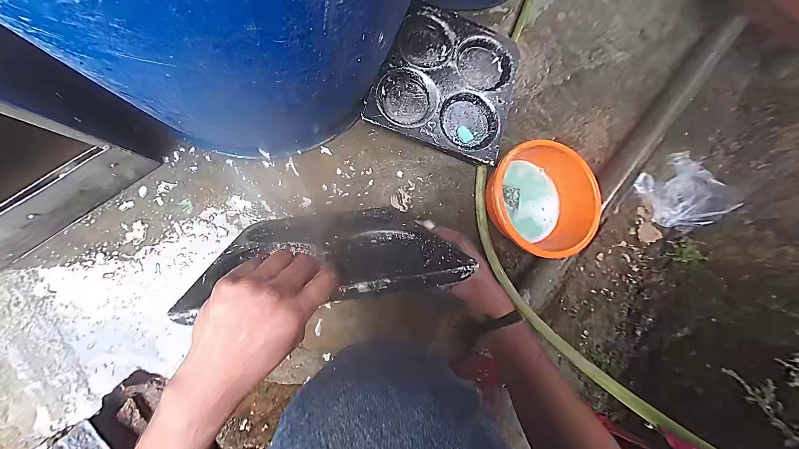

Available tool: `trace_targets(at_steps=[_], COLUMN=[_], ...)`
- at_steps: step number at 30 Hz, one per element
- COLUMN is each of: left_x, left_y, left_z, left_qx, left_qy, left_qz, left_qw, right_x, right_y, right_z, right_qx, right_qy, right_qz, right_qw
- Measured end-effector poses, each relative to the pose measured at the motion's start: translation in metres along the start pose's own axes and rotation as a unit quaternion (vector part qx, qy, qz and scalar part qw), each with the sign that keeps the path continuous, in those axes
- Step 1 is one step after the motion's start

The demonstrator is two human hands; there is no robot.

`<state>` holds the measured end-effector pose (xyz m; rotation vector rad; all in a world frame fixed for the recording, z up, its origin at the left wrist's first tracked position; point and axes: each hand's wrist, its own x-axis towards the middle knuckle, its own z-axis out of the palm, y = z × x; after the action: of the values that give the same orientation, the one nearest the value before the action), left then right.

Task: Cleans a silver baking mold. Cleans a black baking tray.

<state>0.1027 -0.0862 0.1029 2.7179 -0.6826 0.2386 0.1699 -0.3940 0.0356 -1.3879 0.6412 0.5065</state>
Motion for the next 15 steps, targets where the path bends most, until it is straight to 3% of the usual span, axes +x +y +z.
trace_targets(at_steps=[3, 6, 11, 15], left_x=[-0.008, -0.018, -0.031, -0.039], left_y=[0.005, 0.003, -0.012, -0.023], left_z=[0.002, -0.002, -0.011, -0.017], left_qx=[0.003, 0.006, 0.009, 0.011], left_qy=[0.004, 0.015, 0.047, 0.054], left_qz=[-0.026, -0.070, -0.117, -0.138], left_qw=[1.000, 0.997, 0.992, 0.989], right_x=[0.049, 0.074, 0.097, 0.142], right_y=[-0.022, -0.032, -0.026, -0.056], right_z=[-0.039, -0.051, -0.023, -0.026], right_qx=[-0.157, -0.270, -0.531, -0.569], right_qy=[0.044, 0.086, 0.083, 0.218], right_qz=[-0.106, -0.215, -0.282, -0.374], right_qw=[0.981, 0.935, 0.795, 0.699])
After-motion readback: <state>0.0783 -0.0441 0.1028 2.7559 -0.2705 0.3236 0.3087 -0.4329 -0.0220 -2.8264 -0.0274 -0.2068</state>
